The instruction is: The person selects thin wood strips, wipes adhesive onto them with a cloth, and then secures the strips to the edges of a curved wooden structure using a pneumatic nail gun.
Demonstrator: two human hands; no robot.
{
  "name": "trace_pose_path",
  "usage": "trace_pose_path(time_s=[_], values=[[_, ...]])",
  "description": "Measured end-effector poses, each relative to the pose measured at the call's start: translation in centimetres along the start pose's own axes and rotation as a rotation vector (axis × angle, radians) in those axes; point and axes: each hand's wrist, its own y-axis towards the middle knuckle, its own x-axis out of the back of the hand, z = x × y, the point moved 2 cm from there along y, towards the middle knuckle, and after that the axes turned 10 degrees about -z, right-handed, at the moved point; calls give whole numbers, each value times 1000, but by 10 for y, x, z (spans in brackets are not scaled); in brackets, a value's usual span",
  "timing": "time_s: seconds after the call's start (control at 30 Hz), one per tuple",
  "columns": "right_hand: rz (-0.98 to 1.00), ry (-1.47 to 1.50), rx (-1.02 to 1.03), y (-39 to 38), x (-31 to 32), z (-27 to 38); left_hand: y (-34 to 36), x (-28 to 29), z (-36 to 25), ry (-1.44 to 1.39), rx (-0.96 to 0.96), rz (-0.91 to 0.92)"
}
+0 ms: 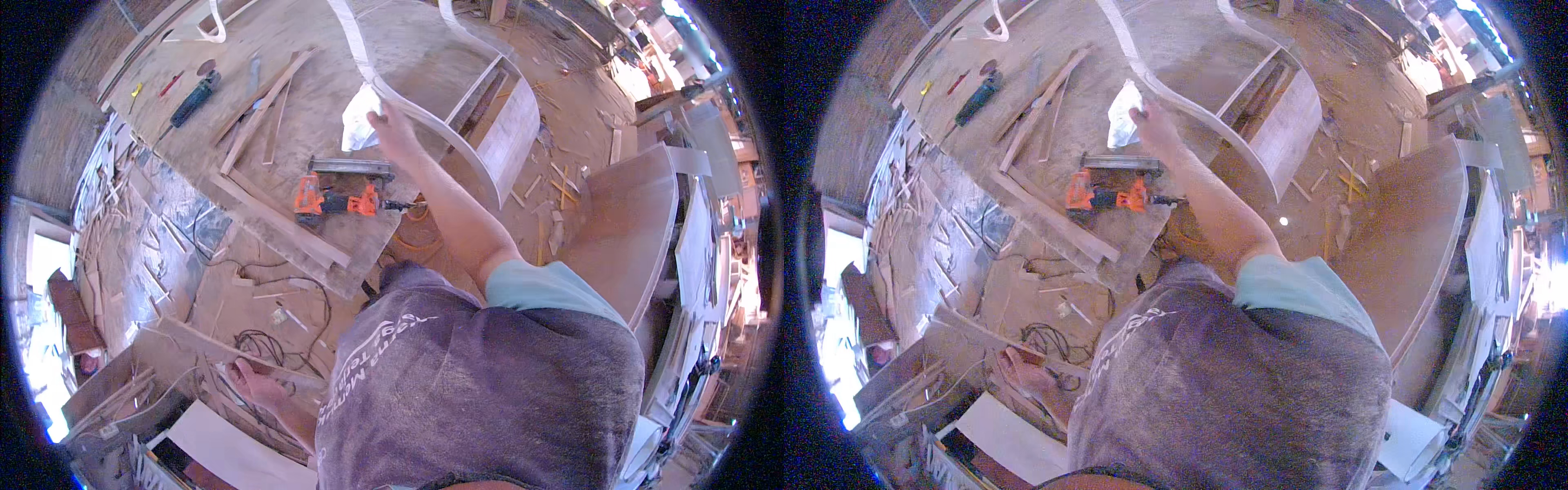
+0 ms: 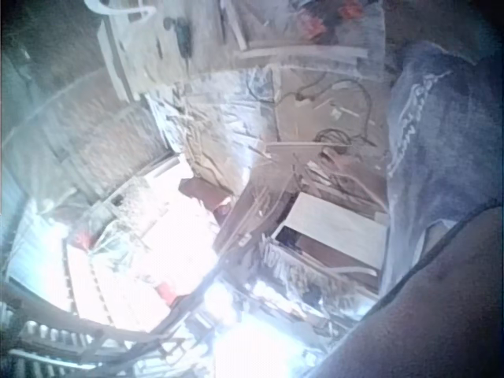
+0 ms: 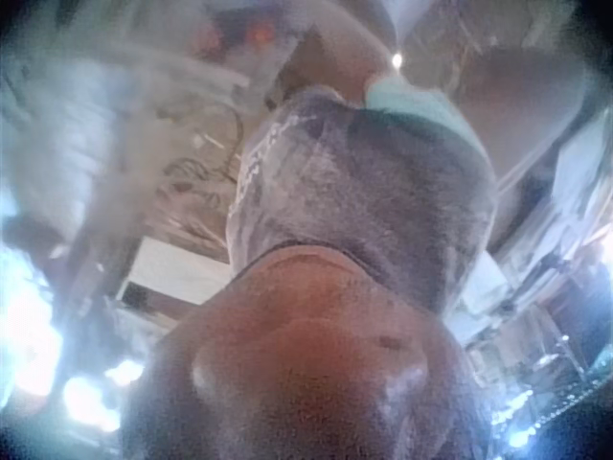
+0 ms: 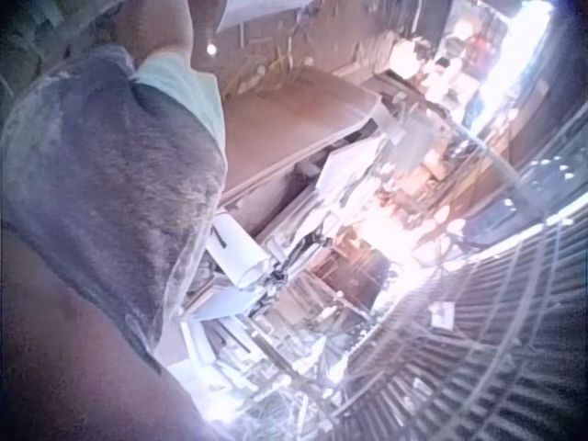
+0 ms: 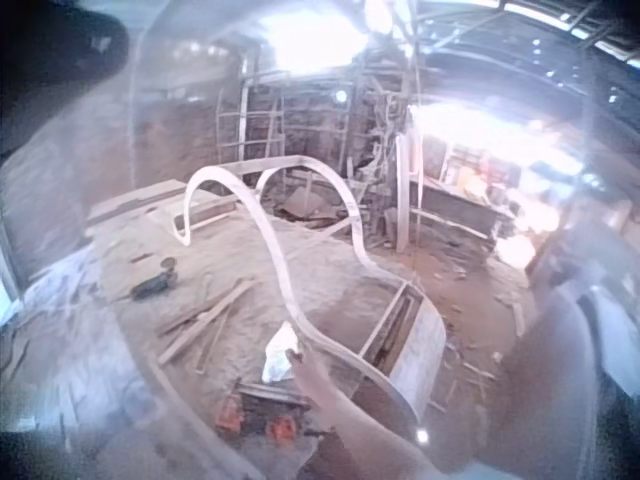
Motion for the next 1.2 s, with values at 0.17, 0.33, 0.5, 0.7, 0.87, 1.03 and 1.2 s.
trace_pose_path(time_s=[0.17,0.33,0.5,0.7,0.87,1.03,1.2], values=[[70,1062,-514,-22,104,25,-30,-59,-16,-100,134,178],[378,1662,-696,-77,153,2,-44,-97,2,-2,158,413],[321,1342,-1036,-184,154,-35,-62,-126,14,106,131,674],[264,1403,-1160,-218,183,-31,-115,-149,20,219,39,669],[295,1436,-1072,-208,230,-56,-173,-161,41,330,-5,739],[227,1382,-1163,-222,314,-98,-242,-180,61,396,38,875],[68,1449,-1091,-270,390,-184,-288,-203,93,427,-40,852]])
